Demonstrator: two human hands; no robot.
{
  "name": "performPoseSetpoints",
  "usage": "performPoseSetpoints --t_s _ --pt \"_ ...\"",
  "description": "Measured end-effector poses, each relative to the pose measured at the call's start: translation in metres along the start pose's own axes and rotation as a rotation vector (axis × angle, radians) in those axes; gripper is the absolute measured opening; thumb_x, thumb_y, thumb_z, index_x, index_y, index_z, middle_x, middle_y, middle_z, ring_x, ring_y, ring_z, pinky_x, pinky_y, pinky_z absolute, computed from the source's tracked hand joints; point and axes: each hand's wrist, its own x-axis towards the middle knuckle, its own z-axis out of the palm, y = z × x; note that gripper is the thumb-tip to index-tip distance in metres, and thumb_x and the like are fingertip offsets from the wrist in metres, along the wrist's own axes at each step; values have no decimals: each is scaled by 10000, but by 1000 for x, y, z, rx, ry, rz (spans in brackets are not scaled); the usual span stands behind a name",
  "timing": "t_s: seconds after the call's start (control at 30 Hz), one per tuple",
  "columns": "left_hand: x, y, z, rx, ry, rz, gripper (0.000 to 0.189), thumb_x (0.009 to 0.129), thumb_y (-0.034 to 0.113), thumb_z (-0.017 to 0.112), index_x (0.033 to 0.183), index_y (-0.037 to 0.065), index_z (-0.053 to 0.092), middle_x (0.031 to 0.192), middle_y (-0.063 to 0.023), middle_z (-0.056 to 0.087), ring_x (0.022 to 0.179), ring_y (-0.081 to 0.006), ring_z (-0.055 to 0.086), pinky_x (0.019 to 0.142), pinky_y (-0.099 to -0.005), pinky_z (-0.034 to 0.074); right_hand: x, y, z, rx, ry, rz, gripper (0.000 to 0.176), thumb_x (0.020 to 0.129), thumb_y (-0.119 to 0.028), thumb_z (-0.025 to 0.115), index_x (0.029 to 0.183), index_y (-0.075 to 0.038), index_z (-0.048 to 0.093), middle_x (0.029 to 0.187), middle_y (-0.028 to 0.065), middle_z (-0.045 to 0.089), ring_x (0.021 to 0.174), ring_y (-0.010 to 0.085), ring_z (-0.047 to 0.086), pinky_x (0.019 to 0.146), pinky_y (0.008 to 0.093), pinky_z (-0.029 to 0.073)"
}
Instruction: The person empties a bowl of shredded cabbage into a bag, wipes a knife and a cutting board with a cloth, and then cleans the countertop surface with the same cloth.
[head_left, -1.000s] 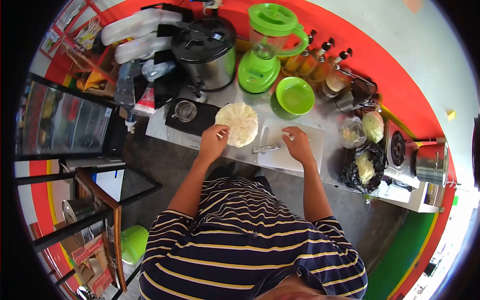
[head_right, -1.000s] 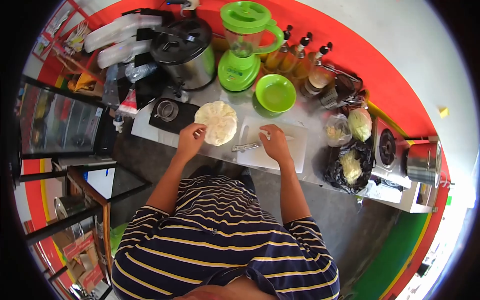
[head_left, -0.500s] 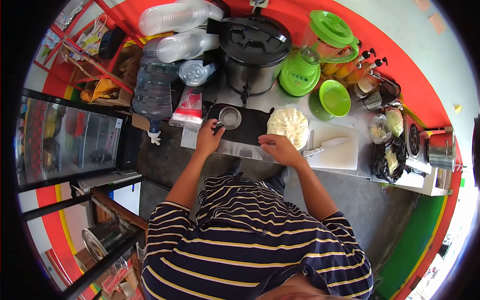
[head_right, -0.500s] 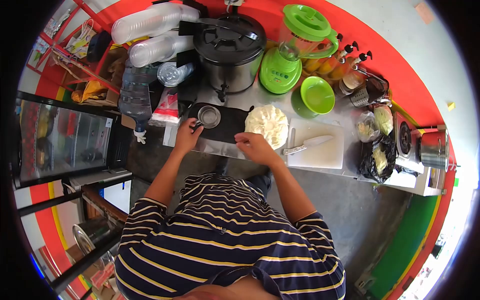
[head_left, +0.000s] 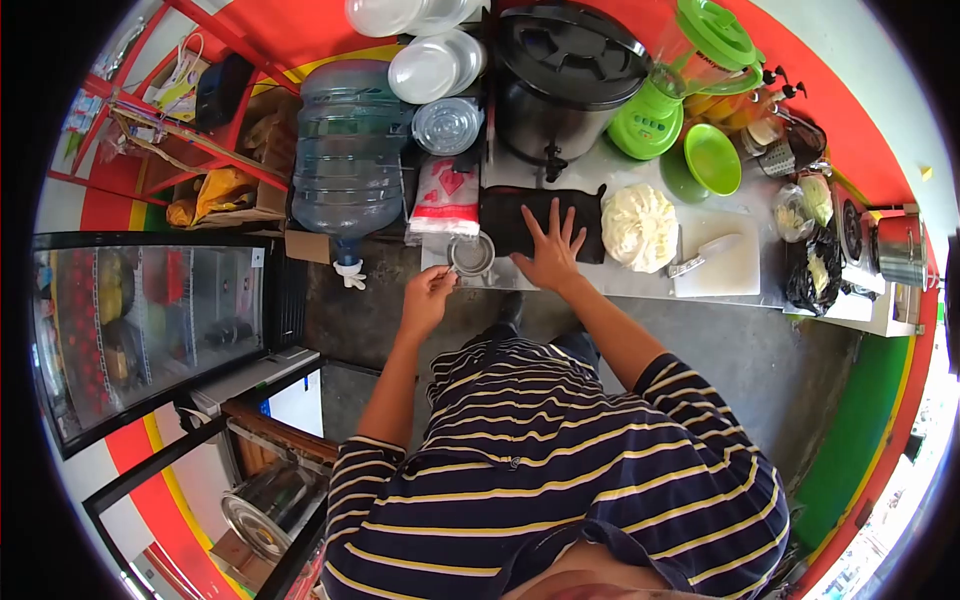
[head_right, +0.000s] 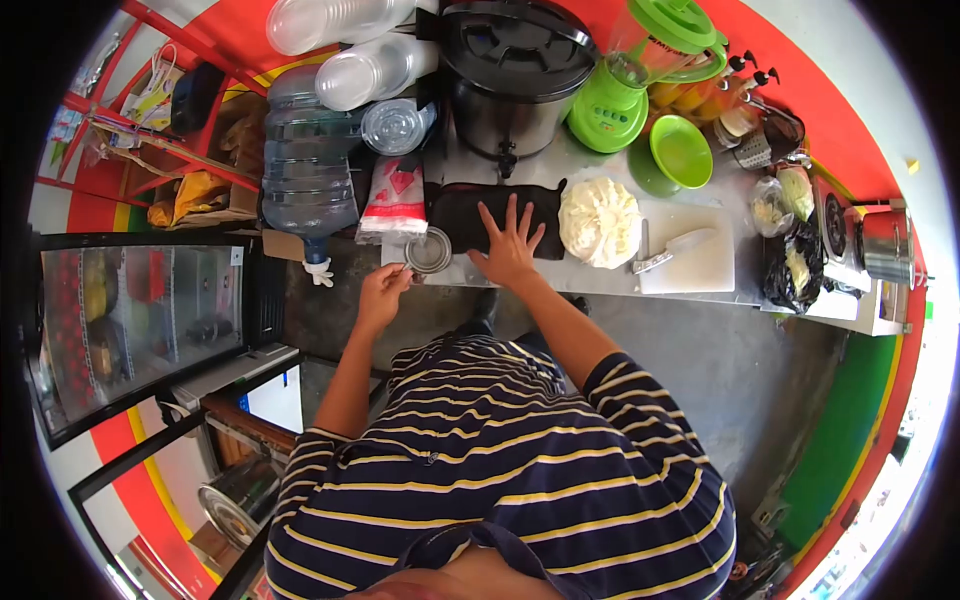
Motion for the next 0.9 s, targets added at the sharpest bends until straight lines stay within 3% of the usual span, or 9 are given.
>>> performPoseSetpoints --t_s 0.07,0.13,0.2,0.23,0.27,0.33,0.37,0.47,0.9 --pt "-11 -16 -17 -34 34 -14 249 1021 150 680 1168 -50 693 1003 -70 745 901 -131 703 815 -284 578 12 -16 5 -65 10 50 893 895 -464 722 1653 -399 255 1722 291 14 1556 581 -16 1139 820 65" --pt "-19 -22 -27 -71 71 -29 248 1022 151 679 1170 -48 696 1014 -68 746 919 -132 700 821 -288 578 20 -17 23 -86 63 29 775 949 -451 672 1634 -399 314 1726 271 60 1566 558 20 1164 793 69" --pt "-24 -24 -33 -81 106 -52 241 1028 154 670 1163 -44 699 1033 -65 747 934 -132 696 818 -292 578 23 -17 32 -120 140 -185 665 981 -396 645 1598 -395 396 1734 208 126 1585 498 66 1191 763 98" --pt "-24 -27 -34 -81 104 -54 241 1028 154 670 1163 -44 699 1033 -65 747 934 -132 696 818 -292 578 16 -17 28 -128 70 -236 578 1019 -325 596 1576 -368 449 1728 143 210 1600 421 113 1226 711 112" --pt "-22 -29 -33 -93 113 -51 239 1030 156 668 1164 -39 700 1036 -63 749 928 -128 694 811 -291 577 11 -14 28 -128 69 -233 578 1019 -325 596 1576 -368 449 1728 143 210 1600 421 113 1226 711 112" --pt "-16 -32 -29 -109 116 -49 236 1031 158 666 1164 -34 701 1038 -61 750 921 -124 692 804 -290 575 -1 -5 25 -154 2 -430 587 1015 -318 603 1581 -345 450 1727 90 242 1608 356 138 1257 651 113" --pt "-12 -33 -25 -100 102 -41 235 1032 160 665 1165 -30 702 1040 -60 752 915 -118 689 796 -287 570 -10 3 21 -178 -33 -447 575 1014 -296 604 1573 -299 469 1722 39 267 1608 291 168 1284 580 131" --pt "-3 -35 -10 -99 49 -15 233 1034 164 665 1167 -24 702 1036 -55 755 904 -108 684 781 -279 559 -30 31 11 -173 -118 -496 553 1009 -276 610 1551 -256 501 1713 21 293 1600 261 202 1291 540 168" --pt "36 -5 69 -13 -165 116 234 1050 195 665 1155 -14 684 977 -37 739 849 -77 661 732 -247 535 -144 119 -27 -60 -41 -196 496 969 -138 641 1461 -157 585 1682 46 351 1578 263 266 1286 489 237"
